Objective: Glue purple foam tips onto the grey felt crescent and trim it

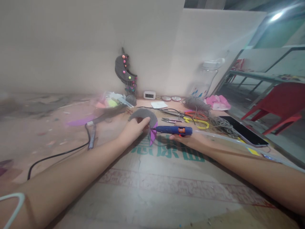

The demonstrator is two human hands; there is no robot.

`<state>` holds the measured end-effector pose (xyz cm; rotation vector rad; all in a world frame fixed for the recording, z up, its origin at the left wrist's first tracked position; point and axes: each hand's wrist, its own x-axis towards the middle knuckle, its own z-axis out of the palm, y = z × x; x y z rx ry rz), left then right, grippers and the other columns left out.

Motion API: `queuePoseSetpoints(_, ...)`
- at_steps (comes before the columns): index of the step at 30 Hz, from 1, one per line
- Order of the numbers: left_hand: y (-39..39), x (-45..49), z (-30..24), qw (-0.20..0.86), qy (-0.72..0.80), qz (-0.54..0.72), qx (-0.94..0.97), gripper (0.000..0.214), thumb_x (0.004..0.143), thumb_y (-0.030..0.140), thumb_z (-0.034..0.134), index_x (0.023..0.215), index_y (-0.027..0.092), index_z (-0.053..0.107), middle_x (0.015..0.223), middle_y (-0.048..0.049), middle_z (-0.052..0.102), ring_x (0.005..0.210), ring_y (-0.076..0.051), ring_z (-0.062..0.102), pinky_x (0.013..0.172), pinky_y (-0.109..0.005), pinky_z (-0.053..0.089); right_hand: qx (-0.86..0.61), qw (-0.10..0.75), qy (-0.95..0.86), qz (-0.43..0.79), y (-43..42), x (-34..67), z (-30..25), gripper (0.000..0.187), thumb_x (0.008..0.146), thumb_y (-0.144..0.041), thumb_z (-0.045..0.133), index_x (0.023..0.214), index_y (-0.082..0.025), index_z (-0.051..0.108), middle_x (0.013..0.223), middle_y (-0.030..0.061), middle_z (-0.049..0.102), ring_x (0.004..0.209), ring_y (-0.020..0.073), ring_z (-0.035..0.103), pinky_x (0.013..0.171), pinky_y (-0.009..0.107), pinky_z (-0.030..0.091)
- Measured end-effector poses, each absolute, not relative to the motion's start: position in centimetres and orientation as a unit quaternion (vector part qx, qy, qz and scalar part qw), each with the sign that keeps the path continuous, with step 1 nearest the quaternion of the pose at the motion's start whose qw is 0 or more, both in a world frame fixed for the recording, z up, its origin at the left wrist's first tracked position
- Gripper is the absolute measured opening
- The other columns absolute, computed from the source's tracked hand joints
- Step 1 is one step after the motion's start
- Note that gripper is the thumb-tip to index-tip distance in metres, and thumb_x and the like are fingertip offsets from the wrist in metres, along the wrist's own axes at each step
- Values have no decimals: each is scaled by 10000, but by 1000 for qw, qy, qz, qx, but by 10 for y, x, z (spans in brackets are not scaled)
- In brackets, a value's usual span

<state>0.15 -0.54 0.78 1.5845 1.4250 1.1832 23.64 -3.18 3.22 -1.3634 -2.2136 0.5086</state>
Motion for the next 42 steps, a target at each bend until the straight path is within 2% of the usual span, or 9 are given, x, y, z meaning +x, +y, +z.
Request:
queuePoseSetpoints(10, -3, 3, 5, 351, 548, 469, 597, 330, 756, 493, 592, 713, 170, 652, 632, -54, 671, 657, -217, 611, 668, -308, 451, -503, 246, -809, 180, -33, 237, 34, 357, 758, -541, 652, 655, -219, 538, 605, 19, 548, 583, 189, 536, 509, 313, 392)
queuePoseSetpoints(20, -3, 1, 5, 358, 542, 467, 600, 339, 749, 483, 601, 777, 154, 675, 643, -55, 675, 669, -217, 614, 667, -304, 455, -509, 244, -803, 193, -33, 238, 31, 402, 738, -596, 658, 675, -216, 543, 632, 15, 561, 606, 187, 538, 535, 309, 390)
queuePoseSetpoints(31, -5, 3, 7, 367, 547, 469, 588, 318, 734, 470, 616, 770, 158, 670, 631, -56, 672, 680, -230, 623, 659, -305, 457, -510, 230, -805, 198, -34, 236, 33, 369, 750, -579, 641, 664, -235, 534, 622, 10, 520, 614, 194, 507, 550, 314, 375)
queuePoseSetpoints(37, -4, 1, 5, 351, 538, 463, 610, 352, 756, 494, 590, 754, 151, 670, 644, -60, 674, 661, -216, 610, 657, -303, 450, -504, 248, -808, 179, -30, 238, 28, 376, 735, -579, 653, 645, -229, 550, 605, 14, 541, 606, 200, 539, 537, 317, 389)
queuePoseSetpoints(39, -3, 1, 5, 357, 537, 462, 609, 354, 759, 492, 586, 760, 148, 671, 643, -59, 674, 651, -210, 606, 651, -299, 448, -510, 246, -804, 181, -30, 239, 28, 350, 746, -562, 654, 671, -227, 584, 620, 21, 572, 616, 206, 565, 548, 328, 419)
queuePoseSetpoints(42, -3, 2, 5, 371, 537, 470, 594, 341, 750, 472, 596, 778, 142, 674, 632, -53, 669, 635, -200, 600, 641, -292, 444, -508, 272, -790, 211, -30, 240, 26, 305, 755, -523, 667, 840, -230, 673, 765, 50, 670, 723, 239, 632, 641, 374, 506)
